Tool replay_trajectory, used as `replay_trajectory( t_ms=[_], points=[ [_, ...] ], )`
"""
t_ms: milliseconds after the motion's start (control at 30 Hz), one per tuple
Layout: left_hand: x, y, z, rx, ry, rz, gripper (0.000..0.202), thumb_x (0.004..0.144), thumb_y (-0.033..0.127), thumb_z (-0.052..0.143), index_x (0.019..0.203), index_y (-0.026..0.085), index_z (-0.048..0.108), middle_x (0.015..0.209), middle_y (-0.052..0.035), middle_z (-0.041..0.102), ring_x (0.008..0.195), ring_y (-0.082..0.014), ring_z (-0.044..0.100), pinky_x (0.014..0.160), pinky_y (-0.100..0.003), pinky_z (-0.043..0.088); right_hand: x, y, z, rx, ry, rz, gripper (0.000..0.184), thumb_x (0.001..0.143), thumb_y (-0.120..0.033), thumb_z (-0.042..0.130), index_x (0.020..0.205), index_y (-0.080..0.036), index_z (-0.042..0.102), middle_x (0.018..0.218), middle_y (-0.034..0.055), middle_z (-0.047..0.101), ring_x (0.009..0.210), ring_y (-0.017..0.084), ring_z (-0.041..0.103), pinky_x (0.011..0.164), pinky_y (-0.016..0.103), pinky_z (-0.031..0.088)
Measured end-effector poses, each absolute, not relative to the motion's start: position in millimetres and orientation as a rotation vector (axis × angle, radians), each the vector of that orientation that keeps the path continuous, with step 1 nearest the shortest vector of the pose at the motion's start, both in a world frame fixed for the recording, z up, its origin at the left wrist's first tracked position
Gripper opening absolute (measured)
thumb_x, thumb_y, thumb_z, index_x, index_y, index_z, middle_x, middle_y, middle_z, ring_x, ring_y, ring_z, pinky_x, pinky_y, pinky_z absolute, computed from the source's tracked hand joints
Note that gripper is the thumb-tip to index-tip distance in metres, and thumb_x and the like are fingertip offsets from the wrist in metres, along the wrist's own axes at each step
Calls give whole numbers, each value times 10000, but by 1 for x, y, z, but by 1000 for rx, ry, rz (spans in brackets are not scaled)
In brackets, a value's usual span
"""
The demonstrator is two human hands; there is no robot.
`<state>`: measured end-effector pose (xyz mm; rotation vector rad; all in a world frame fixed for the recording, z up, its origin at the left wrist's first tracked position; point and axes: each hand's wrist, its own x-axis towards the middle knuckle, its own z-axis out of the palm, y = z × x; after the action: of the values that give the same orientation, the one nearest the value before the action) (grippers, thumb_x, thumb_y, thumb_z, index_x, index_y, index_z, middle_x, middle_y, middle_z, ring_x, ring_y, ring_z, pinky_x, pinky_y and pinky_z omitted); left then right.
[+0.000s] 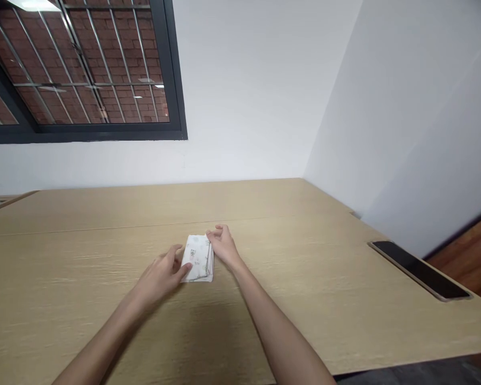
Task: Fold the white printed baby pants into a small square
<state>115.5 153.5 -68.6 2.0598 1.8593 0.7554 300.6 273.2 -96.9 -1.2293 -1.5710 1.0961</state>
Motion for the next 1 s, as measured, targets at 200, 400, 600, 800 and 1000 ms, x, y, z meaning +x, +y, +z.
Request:
replay_trajectory(
  t_ms=[200,400,600,800,1000],
  points=[
    [131,145,-69,2373,1548,739,363,978,389,455,1286,232,567,1397,-91,575,1278,-260,538,1088,-446,427,302,260,-77,-1009,-1730,822,461,993,-444,436,1391,-212,463,1478,135,481,1338,234,482,1096,419,415],
    [156,133,-85,2500,1413,479,526,859,300,588,1374,220,510,1375,-123,591,1253,-331,564,1042,-510,483,297,218,-53,-546,-2488,973,501,1047,-496,331,1381,-219,582,1494,68,515,1426,232,398,1206,426,265],
    [155,137,-91,2589,1381,463,488,861,357,590,1311,172,559,1298,-137,642,1222,-354,578,1023,-533,494,297,231,-68,-726,-2793,770,500,1067,-462,269,1453,-254,510,1588,52,362,1517,262,190,1235,513,112],
    [155,138,-85,2613,1377,477,458,881,370,553,1304,197,529,1398,-131,573,1257,-346,563,951,-512,534,314,272,-88,-879,-2730,613,594,1051,-524,246,1566,-232,284,1658,45,112,1536,226,70,1249,440,75],
    [146,144,-83,2491,1425,601,337,927,362,509,1245,287,591,1338,-37,642,1149,-241,641,905,-361,516,325,281,-100,-944,-2563,703,660,1033,-579,249,1589,-226,206,1658,49,133,1532,228,113,1250,429,107]
  ],
)
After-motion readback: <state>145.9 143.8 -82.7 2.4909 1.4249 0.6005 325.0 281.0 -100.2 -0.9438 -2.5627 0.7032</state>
